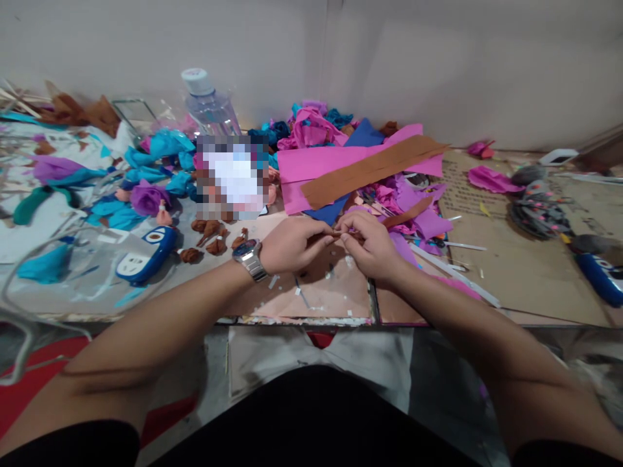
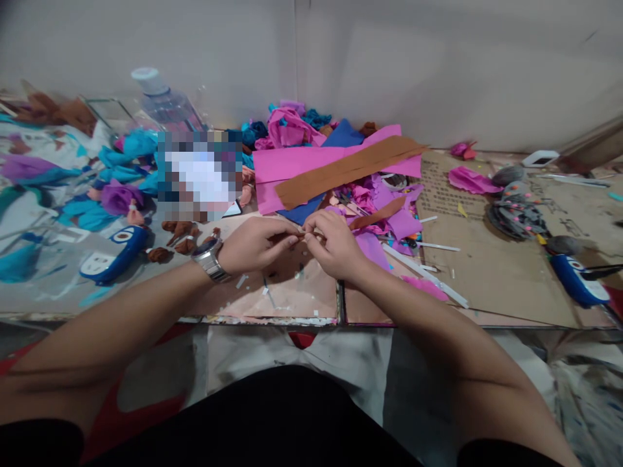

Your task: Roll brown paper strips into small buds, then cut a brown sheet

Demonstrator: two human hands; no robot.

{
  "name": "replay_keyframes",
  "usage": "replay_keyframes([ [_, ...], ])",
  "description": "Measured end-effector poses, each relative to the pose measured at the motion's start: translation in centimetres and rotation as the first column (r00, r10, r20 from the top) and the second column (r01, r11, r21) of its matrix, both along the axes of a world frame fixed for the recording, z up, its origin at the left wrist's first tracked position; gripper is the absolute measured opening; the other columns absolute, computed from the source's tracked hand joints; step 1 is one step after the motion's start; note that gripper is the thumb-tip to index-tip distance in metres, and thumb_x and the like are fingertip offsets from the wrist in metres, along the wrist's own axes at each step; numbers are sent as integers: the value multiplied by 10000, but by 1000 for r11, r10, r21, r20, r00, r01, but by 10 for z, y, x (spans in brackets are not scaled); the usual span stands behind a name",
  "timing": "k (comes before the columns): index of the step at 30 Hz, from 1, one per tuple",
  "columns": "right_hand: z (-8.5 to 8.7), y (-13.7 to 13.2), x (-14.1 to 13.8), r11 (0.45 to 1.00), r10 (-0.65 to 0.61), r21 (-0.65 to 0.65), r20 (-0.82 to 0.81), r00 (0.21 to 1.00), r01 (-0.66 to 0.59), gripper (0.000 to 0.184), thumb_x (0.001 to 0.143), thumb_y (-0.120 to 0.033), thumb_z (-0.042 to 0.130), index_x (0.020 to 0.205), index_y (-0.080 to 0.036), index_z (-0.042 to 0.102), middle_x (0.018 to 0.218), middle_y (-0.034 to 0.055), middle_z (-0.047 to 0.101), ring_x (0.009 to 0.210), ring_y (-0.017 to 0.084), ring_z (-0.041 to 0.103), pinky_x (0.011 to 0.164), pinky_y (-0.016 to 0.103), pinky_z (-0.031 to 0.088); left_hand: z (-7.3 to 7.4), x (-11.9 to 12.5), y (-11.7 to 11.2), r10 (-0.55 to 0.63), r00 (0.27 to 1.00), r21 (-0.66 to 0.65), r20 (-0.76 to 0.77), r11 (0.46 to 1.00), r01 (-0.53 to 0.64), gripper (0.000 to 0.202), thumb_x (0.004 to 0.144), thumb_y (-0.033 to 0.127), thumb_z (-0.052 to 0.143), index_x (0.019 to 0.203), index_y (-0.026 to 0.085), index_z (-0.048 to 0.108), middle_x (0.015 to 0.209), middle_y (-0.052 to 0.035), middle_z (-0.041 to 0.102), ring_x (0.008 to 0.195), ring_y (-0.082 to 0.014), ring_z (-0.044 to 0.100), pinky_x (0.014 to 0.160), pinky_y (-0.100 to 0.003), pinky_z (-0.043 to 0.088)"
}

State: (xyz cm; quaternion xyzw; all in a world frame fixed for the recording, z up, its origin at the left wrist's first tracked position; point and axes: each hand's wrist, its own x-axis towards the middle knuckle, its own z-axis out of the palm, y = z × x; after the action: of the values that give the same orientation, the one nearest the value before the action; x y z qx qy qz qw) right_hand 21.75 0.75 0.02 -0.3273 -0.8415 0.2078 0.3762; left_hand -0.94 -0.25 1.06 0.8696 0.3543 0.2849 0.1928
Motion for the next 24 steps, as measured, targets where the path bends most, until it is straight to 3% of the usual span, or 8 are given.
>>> replay_keyframes([
  [5,-1,3,2,1000,1,3,-50,999,-1,66,941,-235,563,875,-232,569,944,72,678,932,256,615,878,435,452,4,0,0,60,997,-76,46,996,-57,277,1023,309,550,1090,183,788,936,-66,798,802,-180,721,763,-296,511],
  [15,4,0,1,995,-57,84,-66,996,63,78,954,-234,613,876,-241,622,983,68,713,975,256,649,922,460,466,6,-1,-1,57,997,-78,60,996,-52,272,984,239,543,1088,180,787,888,-52,790,747,-168,701,742,-291,511],
  [20,6,0,2,993,-75,89,-93,993,83,84,985,-251,606,903,-245,622,986,70,703,994,256,647,971,480,479,6,-4,2,213,967,-123,142,973,-197,316,891,151,513,1041,173,791,774,-16,769,650,-159,665,675,-281,507],
  [24,6,0,2,993,-89,66,-127,988,98,90,999,-272,608,913,-249,623,996,74,696,992,257,652,947,474,509,1,-8,8,312,918,-161,245,947,-279,312,890,164,497,1008,163,787,834,-28,776,669,-162,690,649,-280,521],
])
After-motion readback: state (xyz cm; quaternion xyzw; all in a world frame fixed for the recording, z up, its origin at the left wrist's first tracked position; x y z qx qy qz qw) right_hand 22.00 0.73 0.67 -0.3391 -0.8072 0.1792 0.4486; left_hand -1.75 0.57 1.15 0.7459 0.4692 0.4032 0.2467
